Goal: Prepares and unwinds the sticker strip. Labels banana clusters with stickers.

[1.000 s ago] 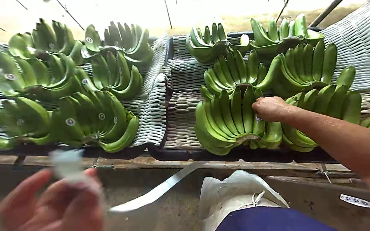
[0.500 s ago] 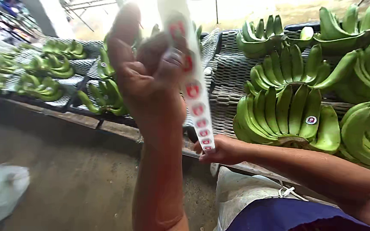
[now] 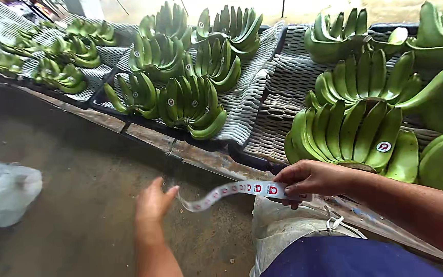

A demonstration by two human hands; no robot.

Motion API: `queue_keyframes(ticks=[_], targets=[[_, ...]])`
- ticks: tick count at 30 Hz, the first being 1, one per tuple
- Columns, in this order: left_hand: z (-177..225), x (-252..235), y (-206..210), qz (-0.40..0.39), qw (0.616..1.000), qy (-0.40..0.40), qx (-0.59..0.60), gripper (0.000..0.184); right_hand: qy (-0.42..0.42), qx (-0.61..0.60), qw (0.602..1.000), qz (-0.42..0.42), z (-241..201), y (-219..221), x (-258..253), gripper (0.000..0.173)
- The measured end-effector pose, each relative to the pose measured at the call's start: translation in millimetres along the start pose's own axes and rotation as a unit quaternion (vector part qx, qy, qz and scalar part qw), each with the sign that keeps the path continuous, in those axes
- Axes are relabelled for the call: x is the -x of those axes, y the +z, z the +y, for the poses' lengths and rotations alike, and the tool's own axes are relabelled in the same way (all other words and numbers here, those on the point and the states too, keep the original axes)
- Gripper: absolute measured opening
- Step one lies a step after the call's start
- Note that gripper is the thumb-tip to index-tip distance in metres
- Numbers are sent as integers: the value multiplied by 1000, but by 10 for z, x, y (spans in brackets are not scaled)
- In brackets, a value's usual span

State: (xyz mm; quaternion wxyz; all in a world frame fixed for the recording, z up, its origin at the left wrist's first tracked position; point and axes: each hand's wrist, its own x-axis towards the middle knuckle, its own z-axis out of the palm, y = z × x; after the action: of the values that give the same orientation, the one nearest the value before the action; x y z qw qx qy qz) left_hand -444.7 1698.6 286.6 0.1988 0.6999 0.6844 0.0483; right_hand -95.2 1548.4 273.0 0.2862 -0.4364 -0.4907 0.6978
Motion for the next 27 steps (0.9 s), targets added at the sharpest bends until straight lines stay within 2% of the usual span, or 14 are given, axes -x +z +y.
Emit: queue_keyframes(ticks=[1, 3, 5, 7, 8, 10, 14, 15, 17, 19, 20, 23, 25, 27], targets=[[129, 129, 101, -11, 999, 40, -22, 61, 12, 42, 999, -4, -77, 35, -36, 25], [351, 367, 413, 10, 976, 202, 87, 59, 30, 103, 994, -20, -178, 100, -132, 25], [635, 541, 744, -111, 895, 325, 283, 72, 45, 134, 989, -31, -247, 145, -192, 23], [860, 645, 927, -264, 798, 352, 412, 50, 49, 167, 984, -34, -307, 138, -186, 20], [889, 654, 966, -296, 776, 347, 435, 34, 46, 188, 980, -35, -320, 98, -152, 20], [825, 639, 981, -280, 782, 338, 443, 14, 37, 232, 972, -27, -318, -32, -17, 23], [647, 615, 1021, -244, 785, 328, 465, 7, -19, 209, 977, 37, -154, -316, 297, 15], [634, 607, 1054, -249, 794, 348, 432, 13, -39, 191, 979, 53, -118, -331, 347, 12], [698, 573, 1110, -269, 805, 414, 328, 44, -84, 201, 973, 76, -74, -301, 412, 13], [890, 527, 1173, -277, 782, 479, 287, 69, -119, 239, 961, 74, -61, -249, 444, 16], [1009, 516, 1203, -281, 758, 501, 309, 68, -141, 256, 954, 70, -47, -228, 445, 18], [1354, 590, 1303, -329, 680, 502, 420, 27, -207, 286, 931, 98, 12, -185, 455, 19], [1491, 695, 1389, -324, 697, 433, 472, 13, -240, 347, 881, 213, 100, -133, 530, 18], [1562, 776, 1476, -301, 721, 354, 513, 8, -244, 434, 785, 368, 197, -16, 608, 19]])
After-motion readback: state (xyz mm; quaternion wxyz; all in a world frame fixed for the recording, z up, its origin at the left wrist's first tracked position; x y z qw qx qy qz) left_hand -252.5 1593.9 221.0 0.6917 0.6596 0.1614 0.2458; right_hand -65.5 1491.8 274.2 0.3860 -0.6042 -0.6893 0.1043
